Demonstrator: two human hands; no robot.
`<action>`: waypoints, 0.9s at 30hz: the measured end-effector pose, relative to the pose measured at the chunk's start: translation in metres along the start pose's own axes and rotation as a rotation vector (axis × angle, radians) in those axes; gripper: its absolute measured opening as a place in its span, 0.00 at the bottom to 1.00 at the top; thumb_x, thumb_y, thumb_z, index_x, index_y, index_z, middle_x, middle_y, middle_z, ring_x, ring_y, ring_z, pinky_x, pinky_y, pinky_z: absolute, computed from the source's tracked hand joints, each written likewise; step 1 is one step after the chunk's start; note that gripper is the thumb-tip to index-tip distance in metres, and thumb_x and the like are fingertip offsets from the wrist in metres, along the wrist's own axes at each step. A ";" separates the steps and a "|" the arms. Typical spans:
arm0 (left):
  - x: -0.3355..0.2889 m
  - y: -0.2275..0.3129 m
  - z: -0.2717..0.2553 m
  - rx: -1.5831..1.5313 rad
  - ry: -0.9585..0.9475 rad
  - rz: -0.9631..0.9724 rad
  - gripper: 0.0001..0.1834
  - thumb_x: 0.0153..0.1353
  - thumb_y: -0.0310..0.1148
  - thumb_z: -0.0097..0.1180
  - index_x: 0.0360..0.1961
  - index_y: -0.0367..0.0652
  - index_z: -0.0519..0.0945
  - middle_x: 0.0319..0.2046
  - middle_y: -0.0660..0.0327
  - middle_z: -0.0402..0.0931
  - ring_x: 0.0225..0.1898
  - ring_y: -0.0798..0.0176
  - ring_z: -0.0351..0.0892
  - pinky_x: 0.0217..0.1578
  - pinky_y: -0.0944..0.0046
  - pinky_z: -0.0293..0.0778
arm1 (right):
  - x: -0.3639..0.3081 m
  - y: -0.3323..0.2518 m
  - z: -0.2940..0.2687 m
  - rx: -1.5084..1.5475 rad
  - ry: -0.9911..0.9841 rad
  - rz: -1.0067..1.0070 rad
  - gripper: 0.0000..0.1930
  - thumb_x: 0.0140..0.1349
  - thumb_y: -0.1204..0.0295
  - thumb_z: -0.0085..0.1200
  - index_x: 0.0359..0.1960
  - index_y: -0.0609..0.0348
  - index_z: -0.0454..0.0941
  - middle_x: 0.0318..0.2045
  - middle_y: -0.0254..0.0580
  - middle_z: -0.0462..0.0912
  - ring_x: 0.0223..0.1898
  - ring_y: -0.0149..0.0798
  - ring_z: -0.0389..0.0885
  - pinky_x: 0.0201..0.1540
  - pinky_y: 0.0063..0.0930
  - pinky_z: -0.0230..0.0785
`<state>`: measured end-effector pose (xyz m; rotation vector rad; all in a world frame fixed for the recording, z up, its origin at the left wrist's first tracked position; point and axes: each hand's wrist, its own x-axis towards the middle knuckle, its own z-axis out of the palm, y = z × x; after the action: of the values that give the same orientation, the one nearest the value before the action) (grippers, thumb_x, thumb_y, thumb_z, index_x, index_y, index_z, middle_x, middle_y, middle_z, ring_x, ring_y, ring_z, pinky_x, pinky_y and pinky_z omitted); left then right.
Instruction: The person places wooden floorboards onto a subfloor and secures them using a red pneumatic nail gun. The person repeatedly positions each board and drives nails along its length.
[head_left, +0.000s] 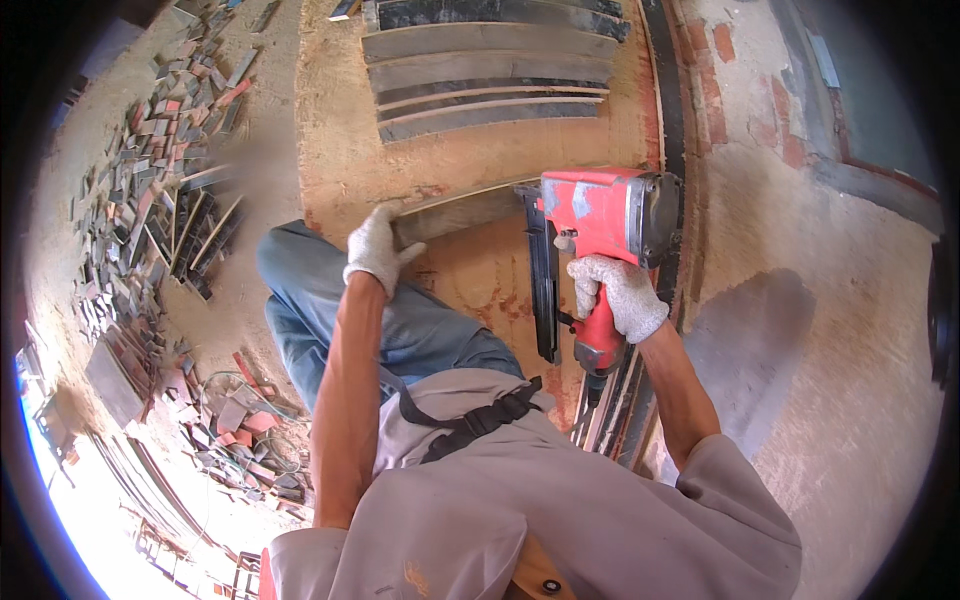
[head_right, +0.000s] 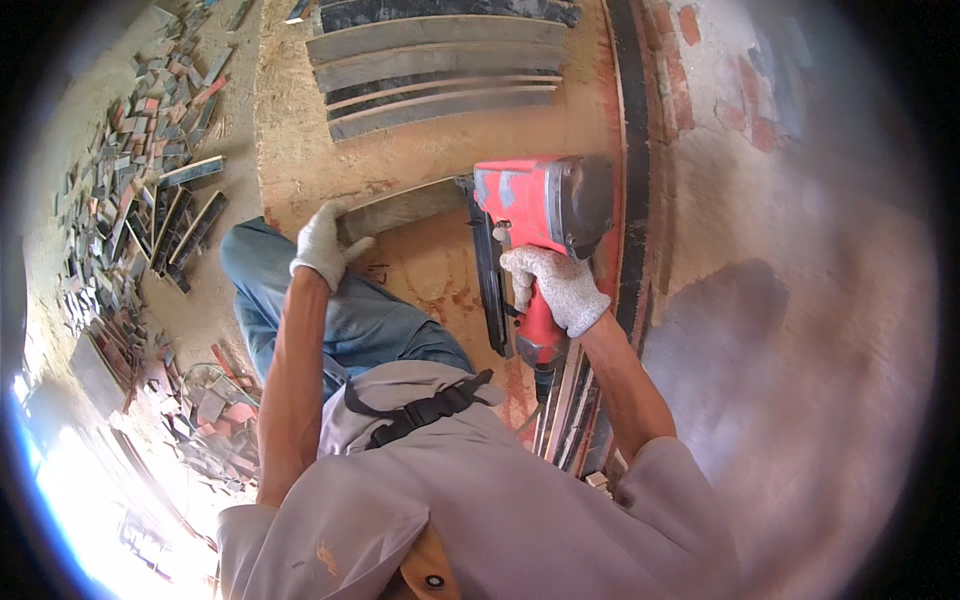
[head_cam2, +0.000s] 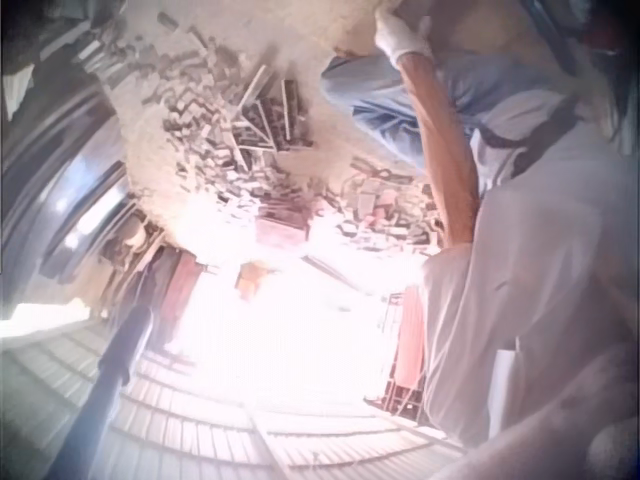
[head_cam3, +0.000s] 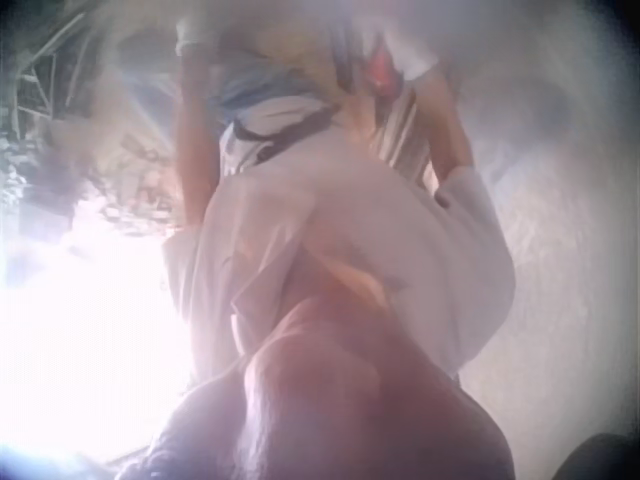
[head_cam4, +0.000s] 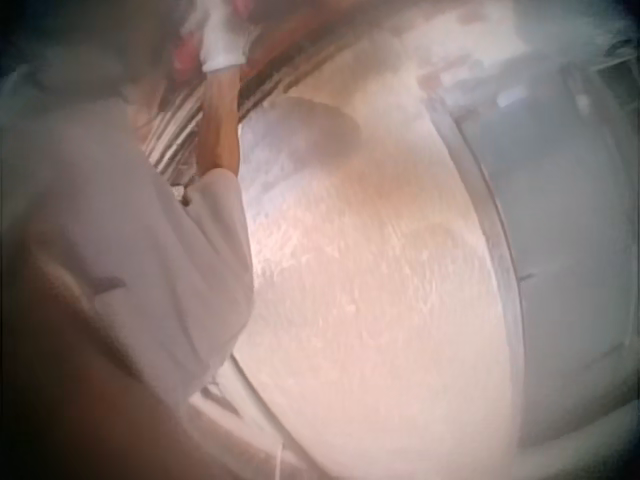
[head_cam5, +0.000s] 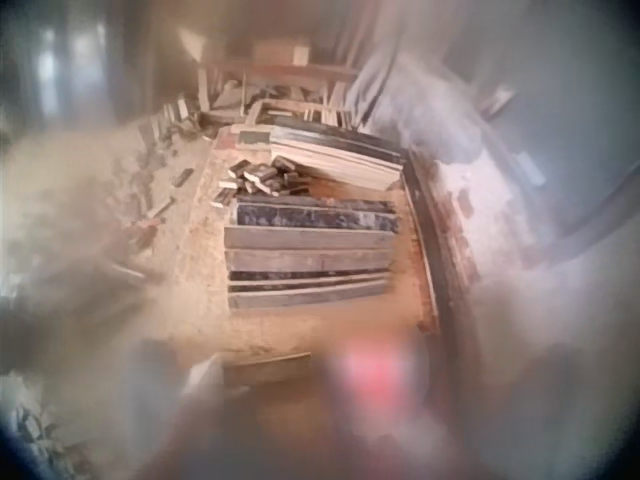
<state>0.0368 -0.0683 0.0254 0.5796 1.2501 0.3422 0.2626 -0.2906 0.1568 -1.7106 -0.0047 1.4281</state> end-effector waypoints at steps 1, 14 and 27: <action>-0.003 -0.008 0.007 -0.053 0.003 -0.068 0.16 0.67 0.35 0.54 0.47 0.32 0.81 0.46 0.52 0.75 0.46 0.55 0.78 0.41 0.53 0.87 | -0.003 0.001 -0.001 -0.012 -0.002 0.005 0.09 0.64 0.72 0.58 0.33 0.67 0.83 0.15 0.39 0.77 0.15 0.34 0.76 0.22 0.28 0.69; -0.006 -0.014 0.024 -0.154 0.040 -0.232 0.13 0.69 0.34 0.53 0.48 0.37 0.79 0.41 0.54 0.76 0.41 0.55 0.81 0.38 0.53 0.89 | -0.008 -0.001 0.012 -0.191 0.039 0.016 0.11 0.64 0.74 0.55 0.43 0.71 0.82 0.13 0.39 0.74 0.14 0.35 0.72 0.21 0.29 0.67; -0.007 -0.011 0.027 -0.155 0.057 -0.235 0.13 0.68 0.34 0.54 0.42 0.33 0.80 0.40 0.54 0.74 0.40 0.54 0.79 0.38 0.54 0.90 | -0.012 -0.006 0.013 -0.149 0.031 -0.015 0.09 0.62 0.73 0.58 0.40 0.66 0.82 0.14 0.36 0.75 0.13 0.33 0.73 0.20 0.28 0.66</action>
<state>0.0595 -0.0875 0.0297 0.2886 1.3185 0.2562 0.2516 -0.2856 0.1708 -1.8504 -0.1089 1.4200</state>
